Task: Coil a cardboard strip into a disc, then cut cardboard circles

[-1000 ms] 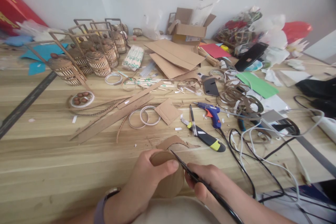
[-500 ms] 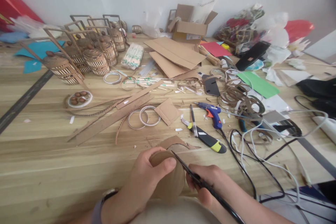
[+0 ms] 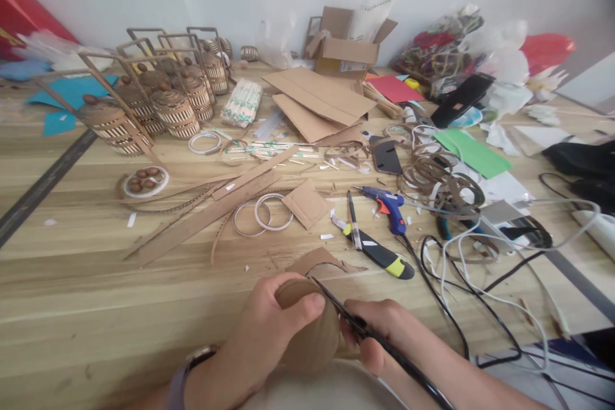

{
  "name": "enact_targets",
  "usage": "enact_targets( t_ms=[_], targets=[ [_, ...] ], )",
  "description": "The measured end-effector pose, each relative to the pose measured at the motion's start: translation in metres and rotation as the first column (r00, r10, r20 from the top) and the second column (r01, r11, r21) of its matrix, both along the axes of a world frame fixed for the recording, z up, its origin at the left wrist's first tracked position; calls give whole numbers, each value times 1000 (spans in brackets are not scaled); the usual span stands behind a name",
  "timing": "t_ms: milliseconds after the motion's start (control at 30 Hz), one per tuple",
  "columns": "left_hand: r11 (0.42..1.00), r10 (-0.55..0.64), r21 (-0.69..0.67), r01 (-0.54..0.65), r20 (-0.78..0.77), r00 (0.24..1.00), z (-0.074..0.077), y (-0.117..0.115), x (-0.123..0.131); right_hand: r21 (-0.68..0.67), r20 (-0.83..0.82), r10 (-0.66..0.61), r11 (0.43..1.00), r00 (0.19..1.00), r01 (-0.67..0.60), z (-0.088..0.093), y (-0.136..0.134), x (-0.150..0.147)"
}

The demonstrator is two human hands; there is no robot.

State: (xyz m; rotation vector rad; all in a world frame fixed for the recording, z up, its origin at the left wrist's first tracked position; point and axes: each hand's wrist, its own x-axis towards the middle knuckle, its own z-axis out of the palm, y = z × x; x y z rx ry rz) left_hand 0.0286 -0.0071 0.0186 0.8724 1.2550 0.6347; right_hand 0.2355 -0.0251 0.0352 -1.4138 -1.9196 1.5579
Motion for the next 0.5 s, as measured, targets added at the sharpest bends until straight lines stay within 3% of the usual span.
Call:
enact_targets(
  t_ms=[500],
  targets=[
    [999, -24, -36, 24, 12, 1000, -1, -4, -2, -38, 36, 46, 998, 998, -45, 5, 1, 6]
  ],
)
